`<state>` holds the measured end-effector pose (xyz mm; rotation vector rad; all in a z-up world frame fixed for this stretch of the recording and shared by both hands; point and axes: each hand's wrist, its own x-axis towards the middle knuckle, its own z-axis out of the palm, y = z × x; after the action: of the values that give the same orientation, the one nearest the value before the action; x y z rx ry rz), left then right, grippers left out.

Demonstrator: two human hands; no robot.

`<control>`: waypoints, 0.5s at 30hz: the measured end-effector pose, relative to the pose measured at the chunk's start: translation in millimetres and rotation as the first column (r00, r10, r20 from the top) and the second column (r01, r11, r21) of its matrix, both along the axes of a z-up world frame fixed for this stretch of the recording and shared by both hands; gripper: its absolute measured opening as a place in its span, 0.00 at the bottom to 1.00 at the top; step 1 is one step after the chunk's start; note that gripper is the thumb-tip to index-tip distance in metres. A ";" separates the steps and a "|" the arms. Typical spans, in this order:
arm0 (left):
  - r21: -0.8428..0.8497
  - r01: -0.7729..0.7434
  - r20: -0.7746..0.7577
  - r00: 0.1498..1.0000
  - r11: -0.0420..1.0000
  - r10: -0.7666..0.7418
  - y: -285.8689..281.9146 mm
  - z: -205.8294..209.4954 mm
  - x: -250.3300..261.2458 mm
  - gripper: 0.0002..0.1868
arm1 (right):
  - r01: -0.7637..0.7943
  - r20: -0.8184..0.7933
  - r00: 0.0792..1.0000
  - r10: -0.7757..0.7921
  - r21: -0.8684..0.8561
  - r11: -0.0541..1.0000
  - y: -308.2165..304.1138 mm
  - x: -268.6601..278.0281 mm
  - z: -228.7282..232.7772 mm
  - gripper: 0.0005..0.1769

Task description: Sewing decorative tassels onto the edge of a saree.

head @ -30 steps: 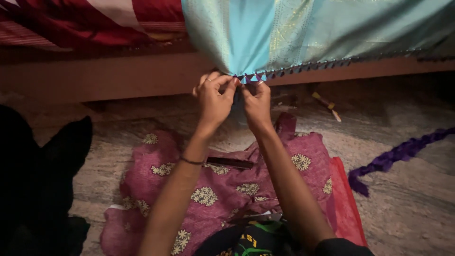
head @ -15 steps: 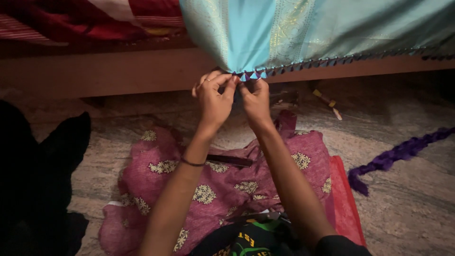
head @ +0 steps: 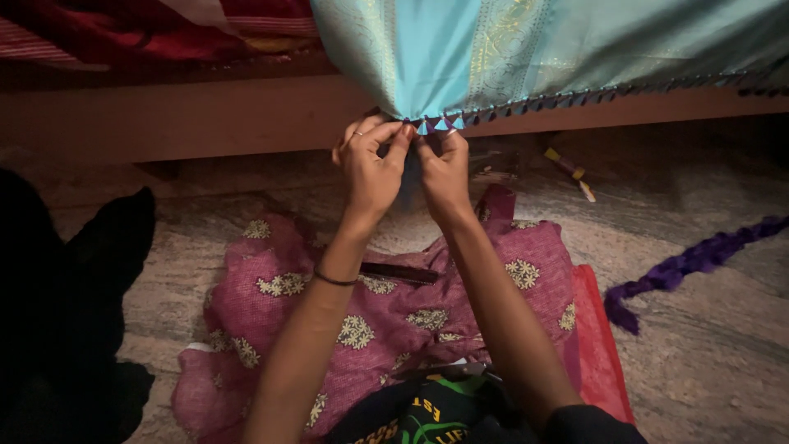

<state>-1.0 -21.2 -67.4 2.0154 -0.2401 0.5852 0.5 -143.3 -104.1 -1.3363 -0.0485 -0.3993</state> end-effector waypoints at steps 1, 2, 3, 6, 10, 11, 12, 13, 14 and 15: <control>0.001 0.000 0.000 1.000 1.000 0.000 0.5 -0.9 1.1 0.12 | 0.000 0.000 1.000 0.000 0.001 1.000 0.7 2.2 -2.0 0.06; -0.001 0.001 0.002 1.000 1.000 -0.001 1.1 -1.8 2.2 0.12 | 0.006 0.004 1.000 -0.006 0.005 1.000 1.5 4.4 -4.0 0.06; -0.006 0.004 0.003 1.000 1.000 -0.004 0.9 -2.8 2.9 0.12 | 0.013 0.008 1.000 -0.013 0.006 1.000 1.5 6.1 -5.9 0.07; -0.003 -0.003 0.012 1.000 1.000 0.003 -0.5 -2.2 2.2 0.12 | 0.025 0.008 1.000 -0.025 0.027 0.999 2.3 6.3 -8.5 0.07; -0.010 0.003 0.007 1.000 1.000 -0.003 0.3 0.5 0.9 0.12 | 0.012 -0.001 1.000 -0.012 0.052 0.999 3.6 4.2 -10.6 0.08; -0.010 0.008 -0.007 1.000 1.000 -0.008 0.3 0.9 1.2 0.12 | 0.010 -0.009 1.000 -0.010 0.053 0.999 4.8 3.4 -8.5 0.08; -0.010 0.013 -0.020 1.000 1.000 -0.014 0.3 1.2 1.5 0.12 | 0.009 -0.016 1.000 -0.008 0.054 0.999 6.1 2.7 -6.6 0.08; -0.010 0.011 -0.023 1.000 1.000 -0.012 0.6 0.8 1.6 0.12 | 0.007 -0.019 1.000 -0.006 0.054 0.999 7.5 1.8 -4.1 0.08; -0.001 0.008 -0.019 1.000 1.000 -0.008 1.1 0.4 1.7 0.11 | 0.005 -0.003 1.000 -0.004 0.061 0.998 9.1 0.8 -1.6 0.08; 0.006 0.005 -0.014 1.000 1.000 -0.005 1.6 0.0 2.3 0.11 | 0.002 0.014 1.000 -0.003 0.067 0.998 10.8 0.3 0.9 0.07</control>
<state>1.2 -19.6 -67.4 2.0235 -0.2383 0.5680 0.8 -132.6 -103.2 -1.2671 -0.0449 -0.4089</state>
